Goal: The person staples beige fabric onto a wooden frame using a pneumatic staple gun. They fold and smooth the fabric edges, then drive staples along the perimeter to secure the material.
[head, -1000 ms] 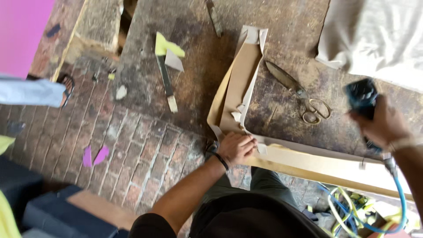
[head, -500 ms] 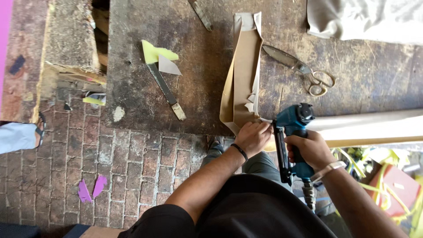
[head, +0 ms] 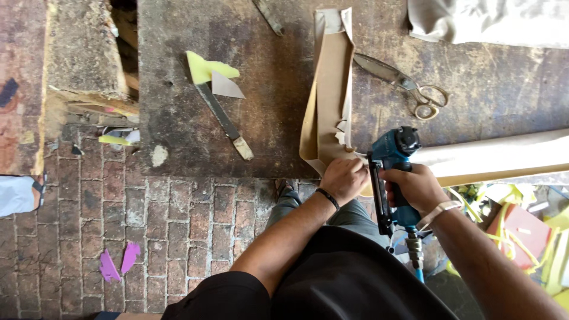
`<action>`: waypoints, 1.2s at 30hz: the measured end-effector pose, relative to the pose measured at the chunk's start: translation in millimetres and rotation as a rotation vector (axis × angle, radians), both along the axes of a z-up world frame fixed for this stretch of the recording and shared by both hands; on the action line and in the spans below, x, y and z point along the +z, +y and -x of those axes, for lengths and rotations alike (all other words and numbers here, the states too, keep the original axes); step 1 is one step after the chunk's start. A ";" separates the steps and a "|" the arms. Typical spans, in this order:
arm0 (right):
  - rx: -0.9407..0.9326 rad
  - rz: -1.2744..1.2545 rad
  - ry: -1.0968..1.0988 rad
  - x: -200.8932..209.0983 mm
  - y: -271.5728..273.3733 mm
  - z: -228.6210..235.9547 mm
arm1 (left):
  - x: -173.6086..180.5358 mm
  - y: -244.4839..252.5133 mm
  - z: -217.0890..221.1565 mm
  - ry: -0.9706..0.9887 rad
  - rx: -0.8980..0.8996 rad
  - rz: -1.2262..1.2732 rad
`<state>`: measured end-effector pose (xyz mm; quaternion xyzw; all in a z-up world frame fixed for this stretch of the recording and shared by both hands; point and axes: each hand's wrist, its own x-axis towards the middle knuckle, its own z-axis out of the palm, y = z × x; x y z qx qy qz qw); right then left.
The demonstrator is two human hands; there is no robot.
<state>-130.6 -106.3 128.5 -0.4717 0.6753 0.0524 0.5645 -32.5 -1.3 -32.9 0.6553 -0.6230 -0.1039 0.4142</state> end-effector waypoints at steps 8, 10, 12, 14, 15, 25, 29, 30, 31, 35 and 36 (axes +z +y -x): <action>0.037 0.000 0.033 -0.4 5.8 -7.0 | -8.5 3.6 4.2 -0.041 -0.015 -0.012; 0.092 0.010 0.042 -2.2 6.7 -12.1 | -8.5 4.6 1.7 -0.035 -0.004 0.003; 0.107 0.010 0.047 -2.6 6.3 -14.2 | -6.6 4.4 2.0 -0.030 -0.011 -0.008; 0.085 -0.003 0.045 -0.8 5.3 -13.3 | -3.9 2.4 2.7 -0.031 -0.032 -0.046; 0.091 0.001 0.025 1.0 4.6 -11.5 | -2.1 0.9 2.9 -0.022 -0.030 -0.044; 0.176 0.288 0.138 19.5 -39.3 78.1 | 20.9 4.6 -22.1 0.242 -0.125 -0.113; 0.204 0.361 0.126 8.9 -56.5 107.7 | 26.9 -14.6 -46.0 0.390 0.072 -0.525; 0.211 0.347 0.158 5.6 -57.6 109.9 | 28.1 -20.0 -51.8 0.313 0.051 -0.527; 0.219 0.332 0.190 3.1 -57.9 110.9 | 29.2 -25.1 -57.2 0.236 0.030 -0.528; 0.370 0.283 0.286 -3.2 -48.5 109.4 | 33.2 -20.9 -70.5 0.189 -0.059 -0.457; 0.402 0.265 0.276 -4.2 -46.9 109.8 | 34.1 -17.7 -70.4 0.166 -0.023 -0.390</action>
